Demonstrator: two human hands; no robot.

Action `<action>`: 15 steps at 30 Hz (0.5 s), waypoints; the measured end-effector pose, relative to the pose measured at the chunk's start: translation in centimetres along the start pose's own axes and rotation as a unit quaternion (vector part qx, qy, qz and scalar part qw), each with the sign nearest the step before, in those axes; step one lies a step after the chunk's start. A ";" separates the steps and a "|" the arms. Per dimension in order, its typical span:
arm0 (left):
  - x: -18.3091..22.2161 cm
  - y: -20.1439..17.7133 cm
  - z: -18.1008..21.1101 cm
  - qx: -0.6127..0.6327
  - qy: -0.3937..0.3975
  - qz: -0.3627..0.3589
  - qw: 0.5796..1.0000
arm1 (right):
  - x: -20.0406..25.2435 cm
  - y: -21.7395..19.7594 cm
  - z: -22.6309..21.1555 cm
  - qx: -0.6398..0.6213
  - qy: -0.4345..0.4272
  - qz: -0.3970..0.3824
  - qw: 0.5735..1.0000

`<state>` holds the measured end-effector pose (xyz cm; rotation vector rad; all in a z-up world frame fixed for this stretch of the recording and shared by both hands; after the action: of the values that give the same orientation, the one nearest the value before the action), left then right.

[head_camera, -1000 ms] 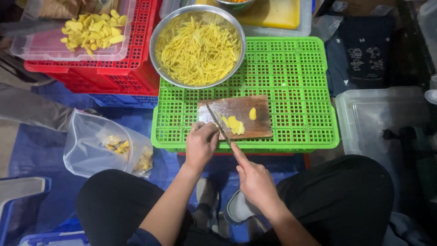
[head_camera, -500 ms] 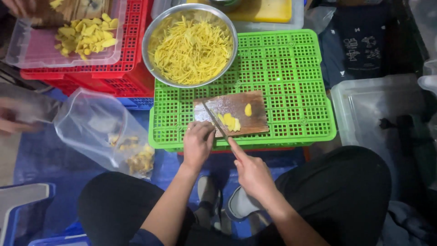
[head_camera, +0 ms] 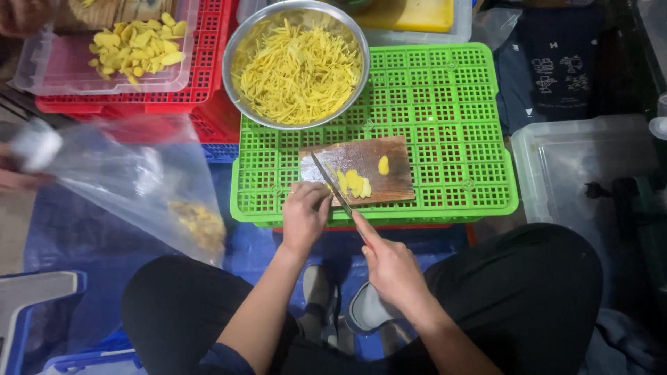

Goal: Julienning potato slices into thin strips using a knife on a wooden cutting board.

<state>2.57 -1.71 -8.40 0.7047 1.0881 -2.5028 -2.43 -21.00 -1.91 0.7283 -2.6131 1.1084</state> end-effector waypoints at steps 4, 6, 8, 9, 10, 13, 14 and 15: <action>0.2 0.4 -0.4 -0.002 0.003 -0.002 1.000 | 0.2 -0.4 -0.7 0.013 0.003 -0.006 1.000; 0.1 0.3 -0.3 -0.003 0.007 0.001 1.000 | 0.2 -0.3 -0.6 0.018 0.001 -0.003 1.000; -0.1 0.2 0.1 -0.009 0.006 -0.003 1.000 | 0.2 -0.4 -0.9 0.023 0.007 -0.010 1.000; -0.2 0.2 0.3 -0.015 0.006 -0.006 1.000 | 0.2 -0.4 -1.0 0.027 0.013 -0.016 0.999; -0.3 0.1 0.3 -0.016 0.005 -0.006 1.000 | 0.0 -0.5 -1.3 0.026 0.012 -0.018 0.999; -0.2 -0.1 0.5 -0.025 0.018 -0.012 0.999 | -0.7 -0.3 -1.9 0.033 0.016 -0.029 0.999; -0.4 -0.1 0.5 -0.029 0.020 -0.015 0.999 | -1.2 -0.1 -1.7 0.037 0.013 -0.026 0.999; -0.5 0.0 0.6 -0.033 0.022 -0.019 0.999 | -1.6 0.1 -1.5 0.041 0.011 -0.022 0.999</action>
<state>2.78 -2.08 -7.74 0.7314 1.2054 -2.4797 -1.10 -19.27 -1.57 0.7833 -2.5336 1.2107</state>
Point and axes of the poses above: each hand's wrist, its own x-axis away from the middle knuckle, its own y-axis out of the palm, z = x × y, the point moved 5 cm from there along -x, towards the middle knuckle
